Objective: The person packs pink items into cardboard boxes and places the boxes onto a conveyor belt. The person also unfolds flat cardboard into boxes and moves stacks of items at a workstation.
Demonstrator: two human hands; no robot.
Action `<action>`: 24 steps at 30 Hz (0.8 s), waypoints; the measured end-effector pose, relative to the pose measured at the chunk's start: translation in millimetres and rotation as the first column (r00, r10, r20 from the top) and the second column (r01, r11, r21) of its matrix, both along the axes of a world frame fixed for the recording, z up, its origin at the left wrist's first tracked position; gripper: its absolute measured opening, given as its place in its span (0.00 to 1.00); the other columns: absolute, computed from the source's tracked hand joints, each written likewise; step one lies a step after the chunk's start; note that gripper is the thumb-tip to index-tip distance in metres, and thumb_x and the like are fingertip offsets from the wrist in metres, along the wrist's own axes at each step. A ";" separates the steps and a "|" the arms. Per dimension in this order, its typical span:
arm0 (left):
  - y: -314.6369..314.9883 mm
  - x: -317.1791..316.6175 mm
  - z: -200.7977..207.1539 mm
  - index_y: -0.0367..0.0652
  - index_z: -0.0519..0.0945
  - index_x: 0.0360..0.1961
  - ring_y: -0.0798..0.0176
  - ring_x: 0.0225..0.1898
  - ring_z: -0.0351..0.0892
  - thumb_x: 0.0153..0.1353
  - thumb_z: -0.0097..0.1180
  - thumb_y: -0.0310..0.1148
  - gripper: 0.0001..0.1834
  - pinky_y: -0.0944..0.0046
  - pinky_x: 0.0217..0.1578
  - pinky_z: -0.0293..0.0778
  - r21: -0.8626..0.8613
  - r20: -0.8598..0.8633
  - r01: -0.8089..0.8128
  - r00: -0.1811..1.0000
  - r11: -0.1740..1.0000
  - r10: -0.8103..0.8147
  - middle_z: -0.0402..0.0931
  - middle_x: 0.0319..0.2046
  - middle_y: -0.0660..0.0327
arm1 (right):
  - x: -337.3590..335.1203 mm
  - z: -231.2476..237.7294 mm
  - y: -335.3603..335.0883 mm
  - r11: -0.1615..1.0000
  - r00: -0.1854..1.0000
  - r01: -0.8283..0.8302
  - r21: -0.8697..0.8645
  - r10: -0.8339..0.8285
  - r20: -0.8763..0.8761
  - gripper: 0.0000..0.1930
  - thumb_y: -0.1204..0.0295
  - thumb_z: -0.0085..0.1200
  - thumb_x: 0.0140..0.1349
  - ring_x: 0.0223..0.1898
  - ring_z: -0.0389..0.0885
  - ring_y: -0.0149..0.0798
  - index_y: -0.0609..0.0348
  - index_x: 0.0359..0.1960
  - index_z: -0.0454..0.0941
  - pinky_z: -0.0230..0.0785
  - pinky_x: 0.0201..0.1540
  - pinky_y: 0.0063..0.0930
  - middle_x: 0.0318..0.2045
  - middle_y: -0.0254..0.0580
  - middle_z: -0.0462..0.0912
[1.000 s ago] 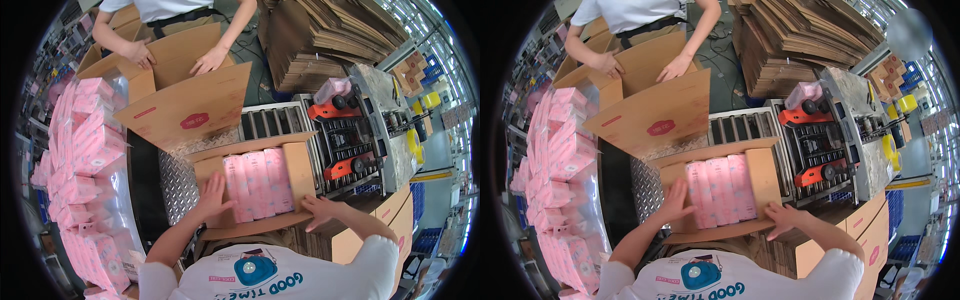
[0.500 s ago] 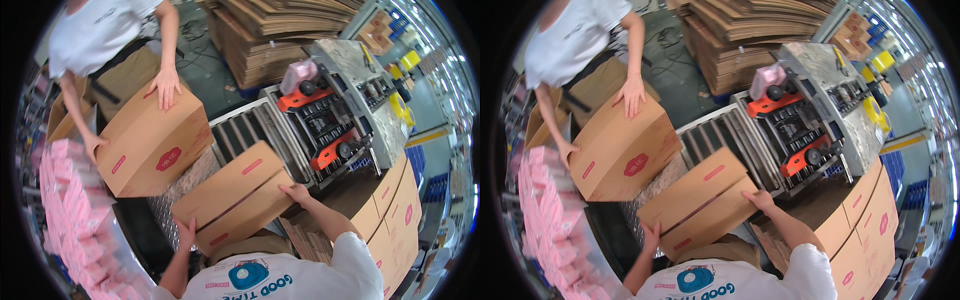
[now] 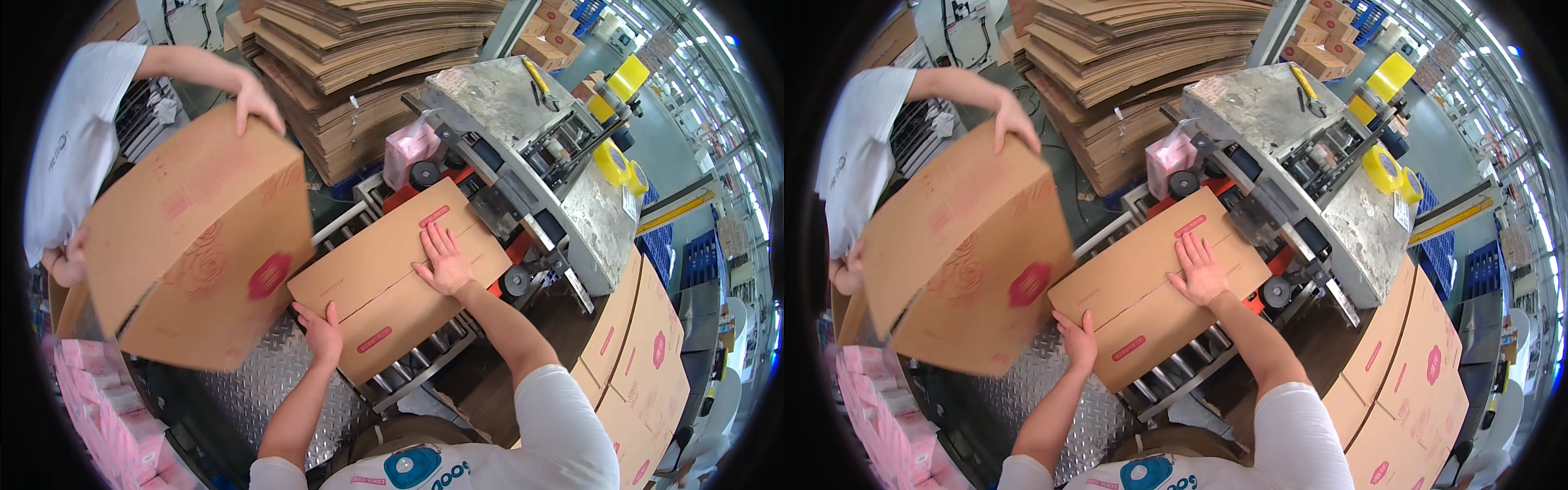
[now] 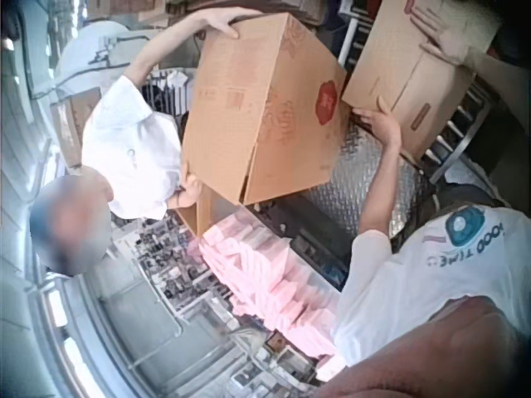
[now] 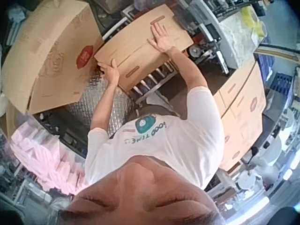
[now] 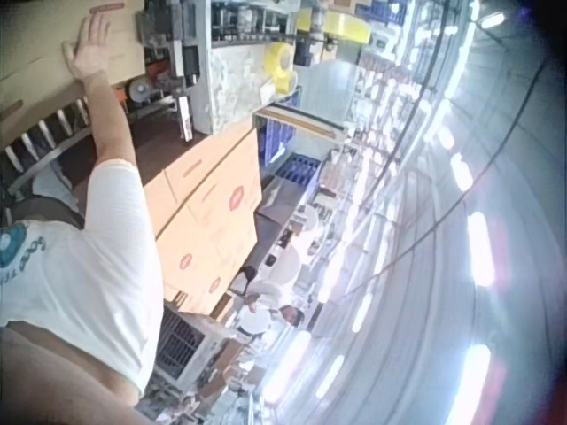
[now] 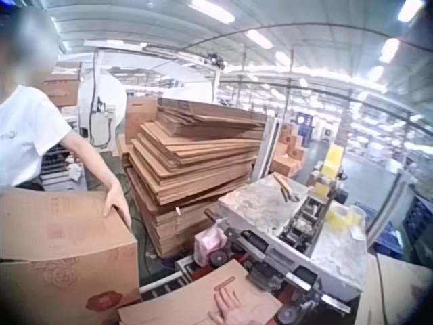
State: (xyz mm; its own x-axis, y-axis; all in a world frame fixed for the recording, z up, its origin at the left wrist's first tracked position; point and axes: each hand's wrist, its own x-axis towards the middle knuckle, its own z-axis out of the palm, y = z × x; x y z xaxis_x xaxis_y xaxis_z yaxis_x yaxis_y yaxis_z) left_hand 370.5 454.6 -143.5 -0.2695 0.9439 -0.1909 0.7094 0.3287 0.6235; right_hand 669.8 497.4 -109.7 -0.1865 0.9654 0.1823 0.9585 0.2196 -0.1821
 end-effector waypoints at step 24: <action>-286.6 -303.8 -133.0 0.34 0.75 0.48 0.44 0.48 0.75 0.58 0.47 0.55 0.32 0.51 0.47 0.71 -0.591 0.139 0.582 0.756 0.559 -0.639 0.76 0.44 0.42 | -10.4 147.3 -608.1 0.680 0.715 0.699 -0.223 -0.658 0.235 0.51 0.43 0.57 0.44 0.67 0.46 0.57 0.65 0.64 0.53 0.42 0.66 0.49 0.66 0.58 0.52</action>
State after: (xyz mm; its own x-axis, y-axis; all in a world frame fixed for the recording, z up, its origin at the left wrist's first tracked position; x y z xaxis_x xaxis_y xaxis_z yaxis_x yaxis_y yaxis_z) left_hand 66.7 168.0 -276.6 0.2880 0.5994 -0.7468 0.9145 0.0591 0.4001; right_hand 659.5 -110.7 37.6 0.5390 0.8379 -0.0862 0.8412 -0.5407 0.0041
